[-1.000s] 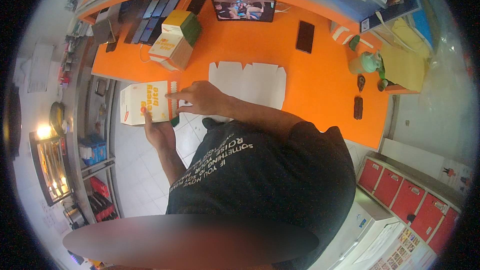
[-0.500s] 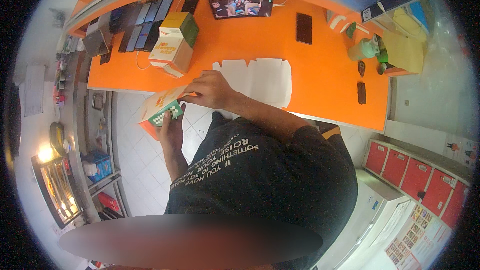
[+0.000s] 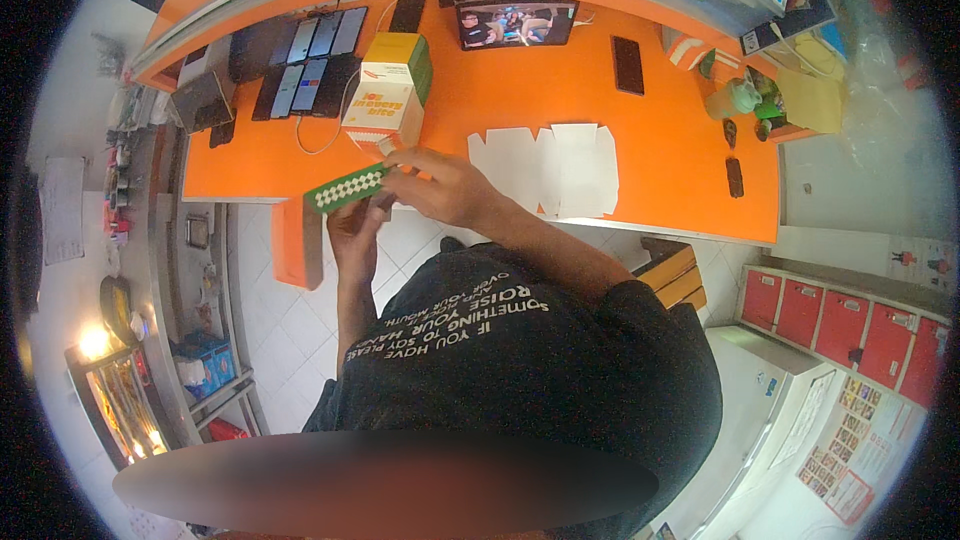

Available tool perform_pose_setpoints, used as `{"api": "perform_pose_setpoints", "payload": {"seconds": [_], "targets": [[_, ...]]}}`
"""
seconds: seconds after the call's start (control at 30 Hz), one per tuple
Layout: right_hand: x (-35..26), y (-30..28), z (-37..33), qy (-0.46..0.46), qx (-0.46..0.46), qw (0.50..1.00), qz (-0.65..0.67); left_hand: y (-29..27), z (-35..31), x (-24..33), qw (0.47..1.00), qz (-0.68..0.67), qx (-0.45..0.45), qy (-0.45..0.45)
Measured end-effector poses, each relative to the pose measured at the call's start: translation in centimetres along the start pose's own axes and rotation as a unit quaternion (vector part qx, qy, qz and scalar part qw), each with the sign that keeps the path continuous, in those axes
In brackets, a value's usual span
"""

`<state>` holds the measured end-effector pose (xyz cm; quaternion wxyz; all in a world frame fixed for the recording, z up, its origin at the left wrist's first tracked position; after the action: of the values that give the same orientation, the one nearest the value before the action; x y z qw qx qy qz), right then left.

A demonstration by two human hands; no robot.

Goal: The person sits on a bench and folds flat-packed cardboard boxes into their final shape. They manipulate the flaps and edges of the boxes, folding them into rectangular containers. The person handles the boxes one at a time, folding and stacking them on the counter.

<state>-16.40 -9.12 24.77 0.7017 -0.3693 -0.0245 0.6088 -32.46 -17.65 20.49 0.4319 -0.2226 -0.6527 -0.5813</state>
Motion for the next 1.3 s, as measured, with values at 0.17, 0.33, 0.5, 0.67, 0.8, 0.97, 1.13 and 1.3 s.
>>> {"api": "perform_pose_setpoints", "payload": {"seconds": [0.17, 0.33, 0.5, 0.67, 0.8, 0.97, 1.13, 1.3], "targets": [[-1.6, 1.1, 1.5, 0.033, -0.05, 0.998, 0.031, -2.7, 1.2, 0.5, 0.995, 0.095, -0.026, -0.029], [-3.4, 3.1, 1.2, 0.087, -0.06, 0.994, -0.005, -4.5, 2.4, -0.1, 0.997, -0.059, -0.056, -0.015], [-4.4, 2.8, -0.3, 0.102, -0.016, 0.987, -0.126, -3.2, 3.3, -0.1, 0.976, -0.187, -0.071, -0.088], [-5.6, 1.7, -0.9, 0.25, 0.08, 0.959, -0.109, -3.8, 6.1, -1.9, 0.931, -0.303, -0.134, -0.153], [-3.7, 2.3, -3.8, 0.358, 0.124, 0.922, -0.076, -2.0, 6.7, -0.6, 0.86, -0.439, -0.013, -0.259], [-5.3, 2.0, -1.6, 0.189, 0.207, 0.953, -0.112, 0.5, 4.5, 2.3, 0.863, -0.43, -0.103, -0.245], [-6.5, 2.3, 0.5, 0.117, 0.124, 0.981, -0.096, -1.5, 4.5, 3.7, 0.956, -0.146, -0.166, -0.193], [-6.9, 2.2, 1.0, 0.09, 0.036, 0.988, -0.117, -3.0, 5.0, 4.5, 0.941, -0.229, -0.191, -0.158]]}}
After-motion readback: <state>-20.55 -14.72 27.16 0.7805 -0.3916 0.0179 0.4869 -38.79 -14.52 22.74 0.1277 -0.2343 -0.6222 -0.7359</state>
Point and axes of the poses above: each hand's wrist, its own z-axis towards the middle knuckle, its own y-axis out of the palm, x = y × z, the point moved 3 cm from there along z, towards the middle knuckle, and after that the axes turned 15 degrees about -z, right-handed, at the moved point
